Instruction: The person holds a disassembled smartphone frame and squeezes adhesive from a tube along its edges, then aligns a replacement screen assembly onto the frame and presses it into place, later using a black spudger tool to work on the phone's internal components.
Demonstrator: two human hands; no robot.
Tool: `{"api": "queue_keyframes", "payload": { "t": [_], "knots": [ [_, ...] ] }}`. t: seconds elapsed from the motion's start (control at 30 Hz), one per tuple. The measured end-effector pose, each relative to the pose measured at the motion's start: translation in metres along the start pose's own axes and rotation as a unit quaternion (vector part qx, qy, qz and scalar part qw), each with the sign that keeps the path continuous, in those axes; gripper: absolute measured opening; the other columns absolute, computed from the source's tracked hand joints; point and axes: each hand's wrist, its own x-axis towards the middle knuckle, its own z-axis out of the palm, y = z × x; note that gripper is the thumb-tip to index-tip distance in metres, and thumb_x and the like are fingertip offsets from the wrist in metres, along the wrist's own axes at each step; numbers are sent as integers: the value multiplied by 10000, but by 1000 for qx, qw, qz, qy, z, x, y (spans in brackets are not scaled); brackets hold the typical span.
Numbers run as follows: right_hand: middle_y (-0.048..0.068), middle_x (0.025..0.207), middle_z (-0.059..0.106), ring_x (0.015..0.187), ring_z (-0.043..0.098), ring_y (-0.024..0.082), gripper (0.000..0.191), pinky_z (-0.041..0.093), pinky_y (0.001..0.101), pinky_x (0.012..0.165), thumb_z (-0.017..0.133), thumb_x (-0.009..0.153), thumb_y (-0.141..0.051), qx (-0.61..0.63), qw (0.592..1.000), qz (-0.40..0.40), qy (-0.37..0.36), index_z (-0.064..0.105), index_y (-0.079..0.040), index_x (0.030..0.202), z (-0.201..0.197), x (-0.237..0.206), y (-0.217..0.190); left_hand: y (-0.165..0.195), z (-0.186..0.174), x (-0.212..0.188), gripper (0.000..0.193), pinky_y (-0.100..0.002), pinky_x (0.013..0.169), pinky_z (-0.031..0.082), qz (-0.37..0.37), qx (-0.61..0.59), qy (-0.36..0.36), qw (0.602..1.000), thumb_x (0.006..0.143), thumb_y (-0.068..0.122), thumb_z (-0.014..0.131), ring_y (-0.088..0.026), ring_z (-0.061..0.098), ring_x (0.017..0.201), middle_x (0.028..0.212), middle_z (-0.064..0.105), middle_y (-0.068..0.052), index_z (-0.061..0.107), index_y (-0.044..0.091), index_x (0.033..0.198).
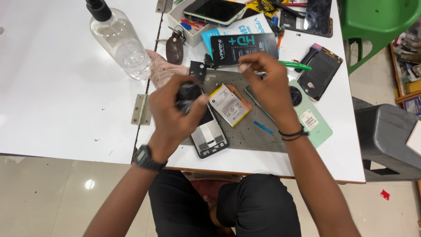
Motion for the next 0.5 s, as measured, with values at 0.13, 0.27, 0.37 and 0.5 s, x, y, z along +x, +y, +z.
{"api": "queue_keyframes", "payload": {
  "t": [0.13, 0.27, 0.37, 0.5],
  "knots": [
    [112, 1146, 710, 1054, 727, 244, 203, 622, 369, 961, 632, 1064, -140, 428, 902, 50, 20, 635, -4, 1215, -4, 3, 2, -2, 27, 41, 358, -324, 565, 477, 69, 106, 0, 992, 964, 425, 776, -176, 655, 609, 701, 647, -17, 691, 80, 1009],
    [123, 1154, 694, 1175, 704, 307, 243, 611, 403, 988, 657, 1053, -161, 549, 832, 76, -3, 620, -3, 1233, 12, 3, 11, -11, 46, 53, 336, -345, 523, 470, 121, 141, 18, 982, 877, 425, 840, -202, 641, 563, 652, 646, -10, 710, 115, 888],
    [144, 1158, 701, 1220, 684, 326, 218, 608, 403, 983, 655, 1055, -144, 564, 820, 101, -7, 624, -1, 1215, 18, -8, 14, -17, 50, 47, 371, -351, 531, 462, 142, 149, 25, 978, 889, 428, 855, -199, 639, 577, 697, 658, -18, 702, 91, 909],
    [146, 1150, 702, 1232, 684, 330, 198, 618, 400, 993, 658, 1051, -127, 556, 825, 100, -10, 633, -5, 1205, 19, -15, 12, -23, 48, 41, 346, -350, 558, 467, 134, 142, 31, 980, 903, 420, 857, -198, 646, 613, 759, 681, -11, 695, 115, 921]
  ]
}}
